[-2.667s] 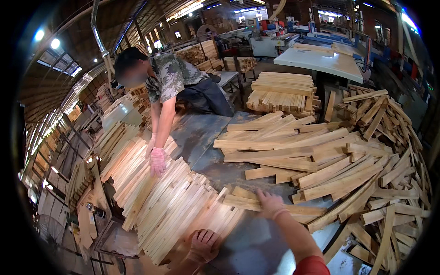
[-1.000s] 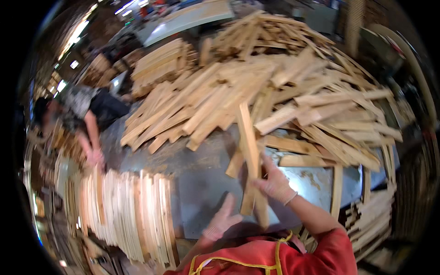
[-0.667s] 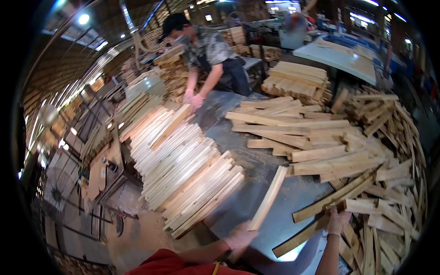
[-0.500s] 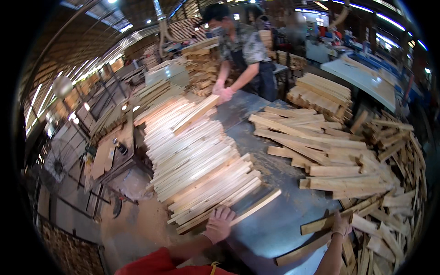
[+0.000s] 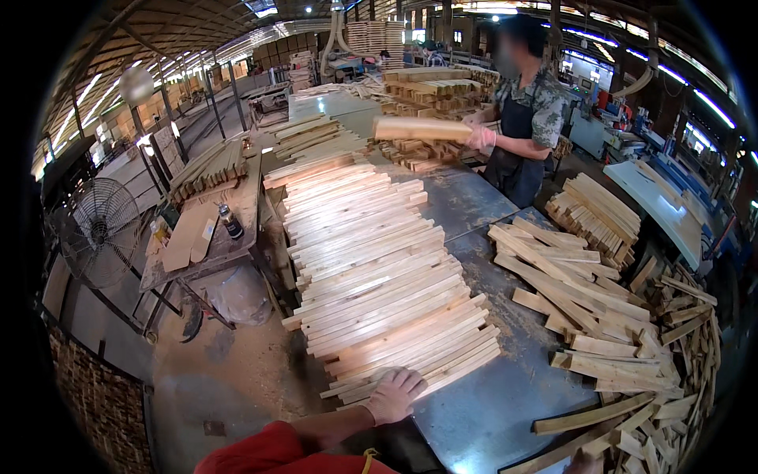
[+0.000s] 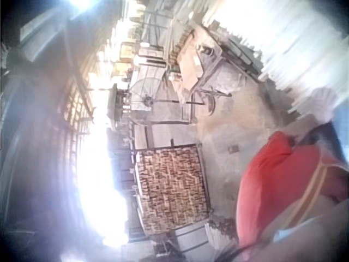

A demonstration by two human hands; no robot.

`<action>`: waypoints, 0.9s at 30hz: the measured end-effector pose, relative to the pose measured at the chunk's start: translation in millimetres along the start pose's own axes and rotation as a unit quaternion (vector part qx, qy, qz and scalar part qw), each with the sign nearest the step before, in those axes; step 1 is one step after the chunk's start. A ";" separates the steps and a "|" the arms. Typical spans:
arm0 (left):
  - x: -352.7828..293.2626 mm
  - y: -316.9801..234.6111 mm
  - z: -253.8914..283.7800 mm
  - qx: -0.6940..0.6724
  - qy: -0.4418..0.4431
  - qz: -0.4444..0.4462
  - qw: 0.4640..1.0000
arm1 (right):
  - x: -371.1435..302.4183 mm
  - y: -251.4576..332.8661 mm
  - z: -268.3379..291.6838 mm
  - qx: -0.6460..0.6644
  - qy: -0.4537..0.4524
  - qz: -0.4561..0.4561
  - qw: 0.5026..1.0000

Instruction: The person picks up individual wooden planks from a large pile on a metal table and stacks them neatly in a growing pile. The person handles the planks one by one, aligning them carefully to form a uniform stack.

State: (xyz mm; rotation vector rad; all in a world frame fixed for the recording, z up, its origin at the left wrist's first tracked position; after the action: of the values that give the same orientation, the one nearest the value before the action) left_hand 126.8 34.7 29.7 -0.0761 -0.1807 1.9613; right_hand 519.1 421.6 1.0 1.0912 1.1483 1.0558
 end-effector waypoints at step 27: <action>66.0 -87.5 -21.3 0.022 -0.025 -0.040 0.999 | -66.1 -45.4 95.4 0.025 0.023 -0.055 0.998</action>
State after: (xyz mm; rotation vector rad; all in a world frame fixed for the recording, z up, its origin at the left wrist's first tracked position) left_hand 183.9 130.5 24.9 0.0103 -0.1703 1.8879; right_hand 609.4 340.2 -26.2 1.0351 1.2631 0.9747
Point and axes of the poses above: each hand's wrist, its own x-axis towards the middle knuckle, its own z-axis out of the back of the hand, y = z × x, the point moved 2 cm from there along x, towards the middle knuckle, and after that the axes turned 3 degrees about -x, right-handed, at the moved point
